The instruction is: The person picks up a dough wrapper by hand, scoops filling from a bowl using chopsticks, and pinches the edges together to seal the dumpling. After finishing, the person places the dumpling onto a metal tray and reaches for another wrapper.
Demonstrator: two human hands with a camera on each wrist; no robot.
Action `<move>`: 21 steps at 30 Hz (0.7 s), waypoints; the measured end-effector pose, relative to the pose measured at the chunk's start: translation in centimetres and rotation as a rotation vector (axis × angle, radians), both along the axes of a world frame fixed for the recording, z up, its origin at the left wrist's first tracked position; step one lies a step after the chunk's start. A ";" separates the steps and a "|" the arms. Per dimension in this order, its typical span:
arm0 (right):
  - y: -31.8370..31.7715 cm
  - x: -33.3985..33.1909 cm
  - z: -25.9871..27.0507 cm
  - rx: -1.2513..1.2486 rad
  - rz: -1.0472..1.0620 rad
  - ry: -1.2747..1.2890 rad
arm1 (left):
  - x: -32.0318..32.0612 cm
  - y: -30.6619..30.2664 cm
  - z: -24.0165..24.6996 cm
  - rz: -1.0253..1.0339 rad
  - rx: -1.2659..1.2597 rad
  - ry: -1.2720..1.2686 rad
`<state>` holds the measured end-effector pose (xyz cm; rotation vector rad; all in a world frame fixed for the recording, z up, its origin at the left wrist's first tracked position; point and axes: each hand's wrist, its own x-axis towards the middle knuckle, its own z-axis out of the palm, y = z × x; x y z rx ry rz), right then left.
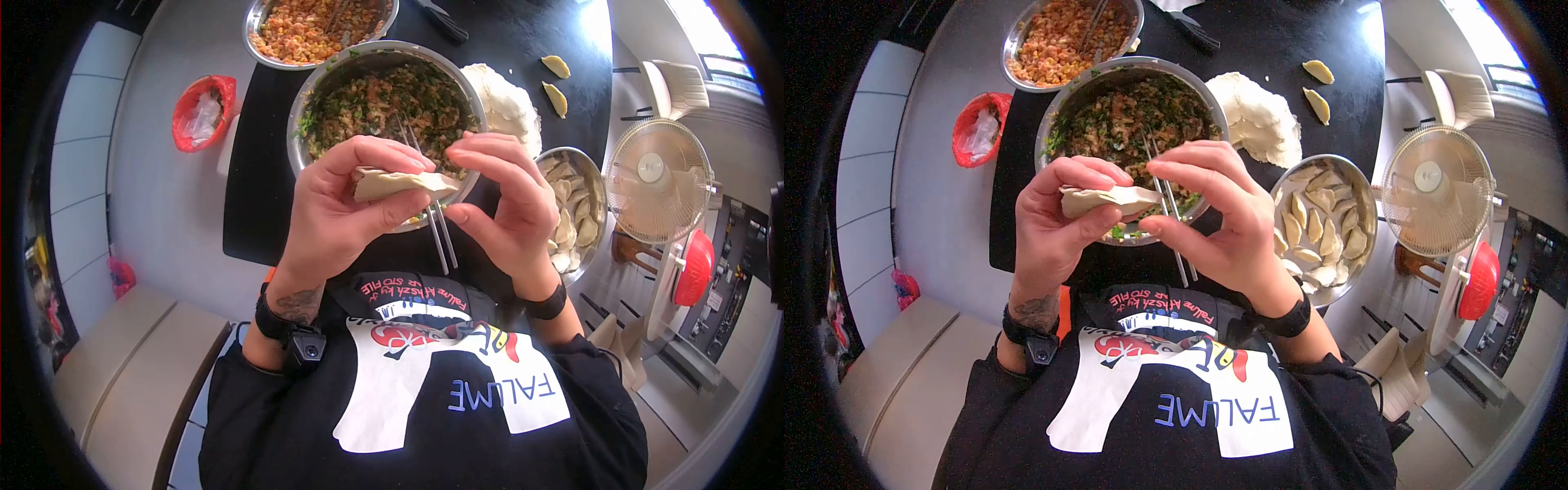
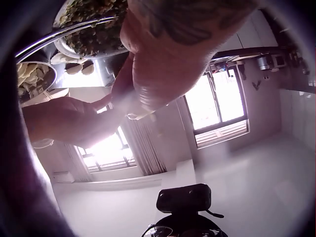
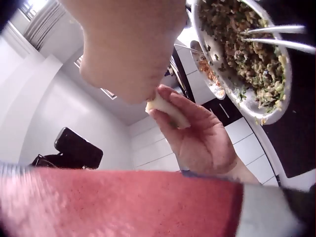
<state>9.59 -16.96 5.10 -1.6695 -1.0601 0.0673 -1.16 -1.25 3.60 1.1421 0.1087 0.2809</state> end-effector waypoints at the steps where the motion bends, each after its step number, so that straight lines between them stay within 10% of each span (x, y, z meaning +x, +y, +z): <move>1: -0.3 0.0 -0.2 -0.020 0.021 0.054 | -0.1 0.0 0.1 0.001 0.000 0.000; 9: -1.0 -0.6 -0.1 -0.143 0.169 0.737 | 0.0 0.1 0.0 -0.052 0.071 0.003; 19: -0.9 -0.5 0.3 -0.316 0.170 0.583 | 0.0 -0.1 -0.2 -0.035 0.163 -0.022; 21: -0.5 -0.8 0.3 -0.093 0.062 0.867 | 0.0 -0.2 0.4 -0.011 0.176 0.072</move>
